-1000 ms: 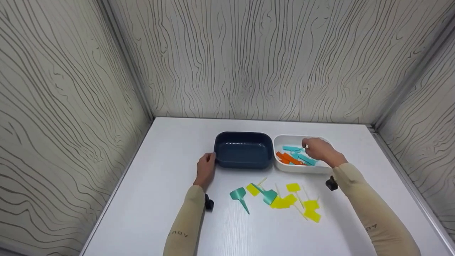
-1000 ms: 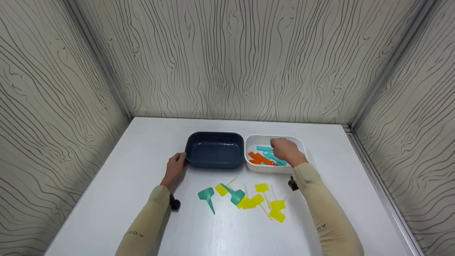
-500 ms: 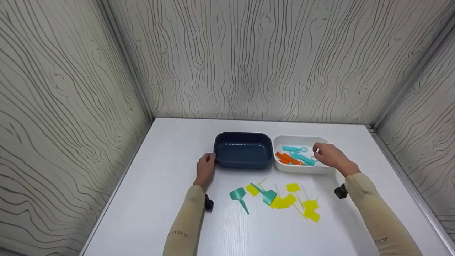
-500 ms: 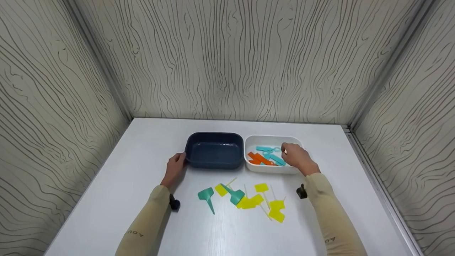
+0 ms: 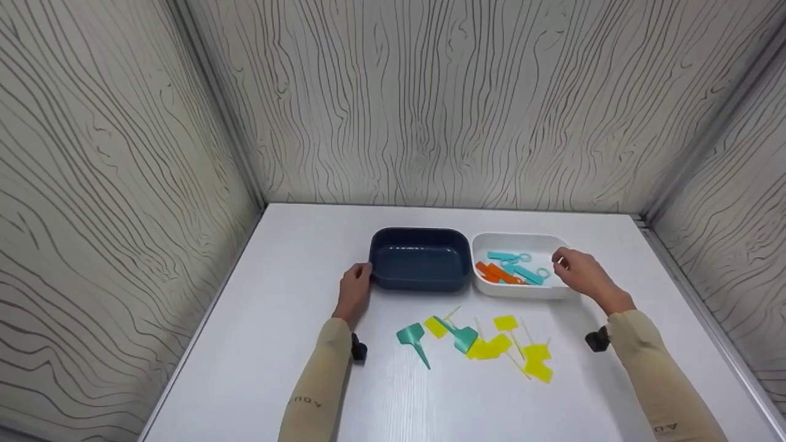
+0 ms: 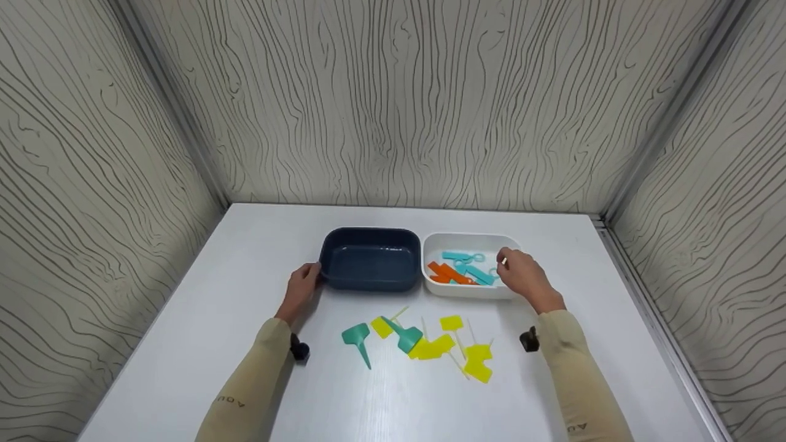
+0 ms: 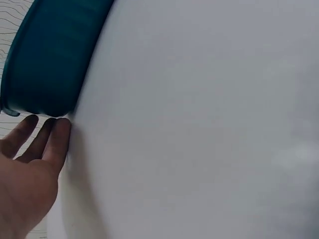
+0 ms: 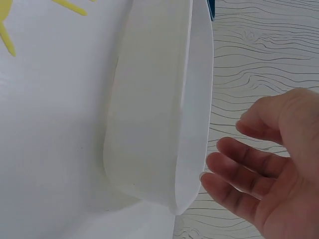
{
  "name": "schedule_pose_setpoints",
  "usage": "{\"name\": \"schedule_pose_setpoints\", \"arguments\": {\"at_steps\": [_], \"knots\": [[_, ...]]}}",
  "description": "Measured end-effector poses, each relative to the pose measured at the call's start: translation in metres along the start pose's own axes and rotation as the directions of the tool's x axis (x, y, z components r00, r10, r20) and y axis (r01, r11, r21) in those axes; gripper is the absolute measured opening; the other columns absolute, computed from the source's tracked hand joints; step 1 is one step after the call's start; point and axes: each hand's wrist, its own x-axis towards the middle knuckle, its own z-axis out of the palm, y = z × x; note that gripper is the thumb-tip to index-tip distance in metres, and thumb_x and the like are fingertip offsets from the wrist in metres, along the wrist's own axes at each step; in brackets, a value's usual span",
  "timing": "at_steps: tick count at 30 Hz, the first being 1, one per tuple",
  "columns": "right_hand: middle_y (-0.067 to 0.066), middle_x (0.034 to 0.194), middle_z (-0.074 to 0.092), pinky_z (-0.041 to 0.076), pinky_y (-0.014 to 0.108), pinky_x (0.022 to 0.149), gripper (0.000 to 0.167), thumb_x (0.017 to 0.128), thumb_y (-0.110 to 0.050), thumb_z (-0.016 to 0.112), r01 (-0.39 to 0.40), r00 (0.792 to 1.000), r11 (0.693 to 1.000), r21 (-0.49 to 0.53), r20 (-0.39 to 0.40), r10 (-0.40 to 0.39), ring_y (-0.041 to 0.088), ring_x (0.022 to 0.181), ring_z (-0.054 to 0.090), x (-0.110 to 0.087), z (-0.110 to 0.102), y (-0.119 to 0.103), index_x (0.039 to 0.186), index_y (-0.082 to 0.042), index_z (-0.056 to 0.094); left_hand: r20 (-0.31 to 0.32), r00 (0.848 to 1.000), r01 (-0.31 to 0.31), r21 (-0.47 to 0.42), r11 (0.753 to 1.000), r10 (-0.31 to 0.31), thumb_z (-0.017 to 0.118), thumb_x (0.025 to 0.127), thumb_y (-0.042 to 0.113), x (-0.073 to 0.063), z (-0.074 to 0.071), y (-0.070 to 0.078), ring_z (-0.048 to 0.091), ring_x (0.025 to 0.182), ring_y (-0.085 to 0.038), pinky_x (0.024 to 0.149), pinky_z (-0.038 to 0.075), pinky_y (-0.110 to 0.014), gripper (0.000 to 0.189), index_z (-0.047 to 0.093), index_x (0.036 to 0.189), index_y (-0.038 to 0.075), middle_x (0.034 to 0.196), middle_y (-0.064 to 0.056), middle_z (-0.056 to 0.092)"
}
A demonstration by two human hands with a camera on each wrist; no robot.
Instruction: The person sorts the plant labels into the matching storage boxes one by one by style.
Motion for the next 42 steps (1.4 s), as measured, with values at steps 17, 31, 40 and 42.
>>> {"name": "schedule_pose_setpoints", "arguments": {"at_steps": [17,31,40,42], "knots": [[0.024,0.1,0.061,0.047,0.047,0.077,0.024,0.096,-0.007,0.048,-0.017,0.976,0.996,0.091,-0.214,0.037,0.032,0.086,0.055,-0.011,0.011,0.018,0.112,0.007,0.059,-0.248,0.91,-0.303,0.147,0.942,0.331,0.051,0.1,0.022,-0.005,-0.017,0.038,0.064,0.094,-0.023,0.082,0.052,-0.038,0.023,0.067,0.106,0.006,0.107,-0.011,0.066],[0.025,0.093,0.059,0.04,0.042,0.072,0.018,0.091,-0.001,0.051,-0.066,0.875,0.99,0.125,-0.47,0.117,0.035,0.085,0.052,-0.019,0.028,0.042,0.103,0.009,0.061,-0.036,0.858,-0.503,0.14,0.853,0.512,0.053,0.099,0.018,-0.035,-0.017,0.055,0.061,0.081,-0.012,0.069,0.048,-0.022,0.018,0.067,0.102,0.006,0.094,-0.006,0.07],[0.034,0.111,0.054,0.042,0.058,0.088,0.031,0.093,-0.004,0.048,-0.151,0.858,0.964,0.218,-0.455,0.237,0.047,0.101,0.052,-0.023,0.032,0.053,0.119,0.012,0.052,0.275,0.847,-0.517,0.236,0.823,0.454,0.053,0.1,0.028,-0.055,-0.006,0.066,0.059,0.086,-0.01,0.079,0.052,-0.026,0.026,0.066,0.112,0.009,0.1,-0.001,0.068],[0.034,0.114,0.053,0.042,0.059,0.089,0.036,0.094,-0.006,0.046,-0.175,0.857,0.952,0.251,-0.438,0.273,0.048,0.103,0.052,-0.025,0.033,0.056,0.124,0.013,0.05,0.347,0.844,-0.511,0.291,0.809,0.408,0.054,0.1,0.031,-0.061,-0.003,0.068,0.059,0.089,-0.011,0.083,0.052,-0.028,0.026,0.066,0.113,0.012,0.103,-0.001,0.068]]}}
